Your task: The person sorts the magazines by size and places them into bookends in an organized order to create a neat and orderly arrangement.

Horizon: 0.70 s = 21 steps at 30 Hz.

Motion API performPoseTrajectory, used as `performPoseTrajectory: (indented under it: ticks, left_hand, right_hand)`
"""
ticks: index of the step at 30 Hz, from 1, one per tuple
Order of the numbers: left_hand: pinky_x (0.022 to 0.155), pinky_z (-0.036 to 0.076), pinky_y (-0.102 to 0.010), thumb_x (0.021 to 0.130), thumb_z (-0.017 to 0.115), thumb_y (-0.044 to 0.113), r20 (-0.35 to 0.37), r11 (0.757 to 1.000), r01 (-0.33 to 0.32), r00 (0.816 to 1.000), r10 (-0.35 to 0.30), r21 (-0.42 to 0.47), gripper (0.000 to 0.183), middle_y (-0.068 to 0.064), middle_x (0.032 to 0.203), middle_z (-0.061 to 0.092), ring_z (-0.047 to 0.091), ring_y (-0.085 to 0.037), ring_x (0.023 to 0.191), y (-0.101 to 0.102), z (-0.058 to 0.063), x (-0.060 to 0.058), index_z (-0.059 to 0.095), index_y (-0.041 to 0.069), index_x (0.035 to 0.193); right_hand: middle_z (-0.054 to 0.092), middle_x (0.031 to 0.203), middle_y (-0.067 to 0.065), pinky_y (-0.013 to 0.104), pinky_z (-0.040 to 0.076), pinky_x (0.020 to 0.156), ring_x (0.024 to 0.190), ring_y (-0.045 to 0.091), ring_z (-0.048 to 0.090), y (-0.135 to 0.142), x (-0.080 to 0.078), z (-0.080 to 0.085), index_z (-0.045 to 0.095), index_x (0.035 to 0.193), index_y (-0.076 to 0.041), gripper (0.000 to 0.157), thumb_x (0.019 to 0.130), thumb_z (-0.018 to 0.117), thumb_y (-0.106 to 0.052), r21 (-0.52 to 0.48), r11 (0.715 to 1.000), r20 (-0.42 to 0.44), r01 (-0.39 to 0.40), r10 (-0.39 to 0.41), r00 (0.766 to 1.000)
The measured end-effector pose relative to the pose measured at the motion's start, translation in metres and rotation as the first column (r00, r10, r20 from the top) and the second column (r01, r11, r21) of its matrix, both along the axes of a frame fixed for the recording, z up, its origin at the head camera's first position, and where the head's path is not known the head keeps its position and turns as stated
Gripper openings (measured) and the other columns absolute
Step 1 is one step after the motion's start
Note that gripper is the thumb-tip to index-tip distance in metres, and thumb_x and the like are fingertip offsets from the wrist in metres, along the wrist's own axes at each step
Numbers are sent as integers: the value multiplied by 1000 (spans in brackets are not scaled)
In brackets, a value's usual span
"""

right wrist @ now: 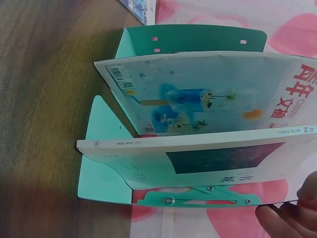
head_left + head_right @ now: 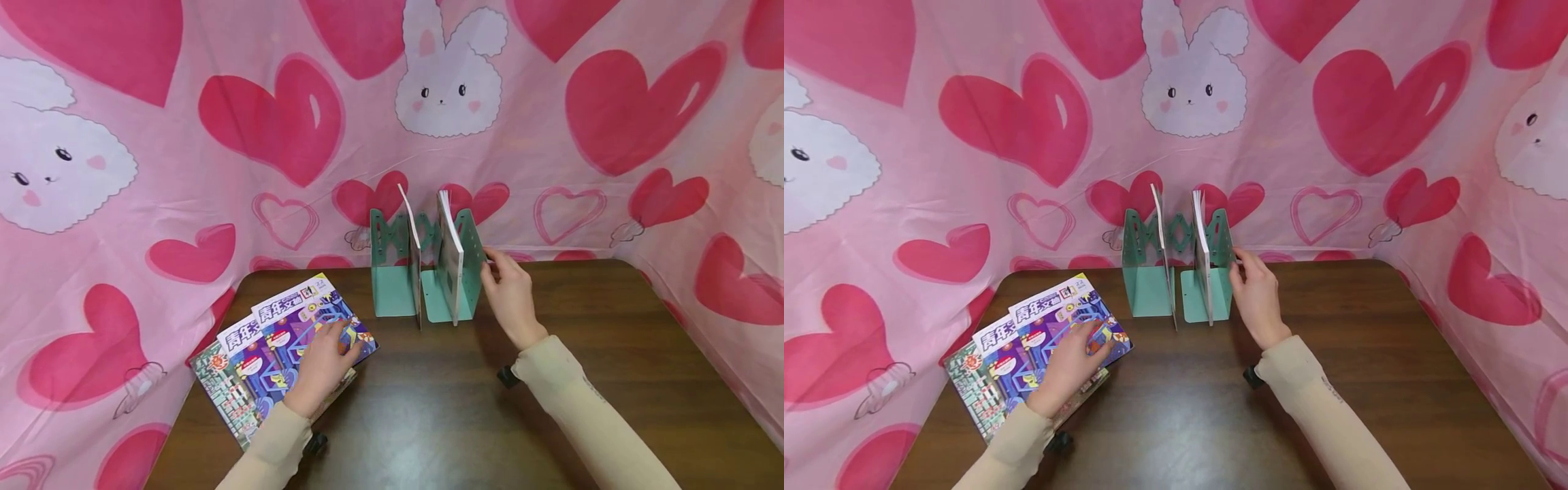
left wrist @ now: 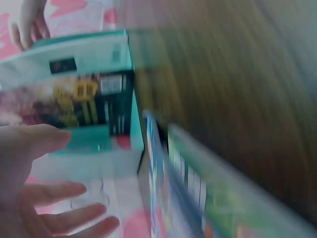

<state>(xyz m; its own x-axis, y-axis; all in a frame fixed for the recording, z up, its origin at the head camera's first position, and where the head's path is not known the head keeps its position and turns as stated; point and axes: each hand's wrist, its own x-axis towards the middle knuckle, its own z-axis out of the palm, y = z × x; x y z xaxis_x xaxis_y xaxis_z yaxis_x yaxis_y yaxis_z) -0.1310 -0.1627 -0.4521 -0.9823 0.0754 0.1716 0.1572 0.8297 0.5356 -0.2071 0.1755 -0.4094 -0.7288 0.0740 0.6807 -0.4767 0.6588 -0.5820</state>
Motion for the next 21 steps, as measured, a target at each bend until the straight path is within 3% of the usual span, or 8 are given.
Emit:
performPoseTrajectory:
  ticks: [6,15,21]
  left_hand:
    - [108,39,-71,95,76,36,141,998,-55,988,58,-28,87,-33,158,38,41,-55,141,-35,7,-6,31,5,162]
    - [113,35,-69,98,69,39,211,991,-122,969,129,-48,87,-37,156,37,38,-58,141,-77,4,-13,27,-6,160]
    - [111,34,-72,96,71,44,272,976,-194,938,214,-102,100,-45,149,34,38,-61,136,-101,1,-16,19,-16,157]
  right_hand:
    - [71,115,27,55,61,77,90,39,74,1,0,1,68,124,8,29,96,66,3,4,1000,18,-11,11,1000]
    - [71,117,26,55,61,78,92,39,74,2,-1,3,68,125,7,29,96,67,4,7,1000,31,-27,27,999]
    - [72,116,26,54,62,77,92,39,74,4,-3,2,68,124,7,29,95,67,4,16,999,24,-28,27,999]
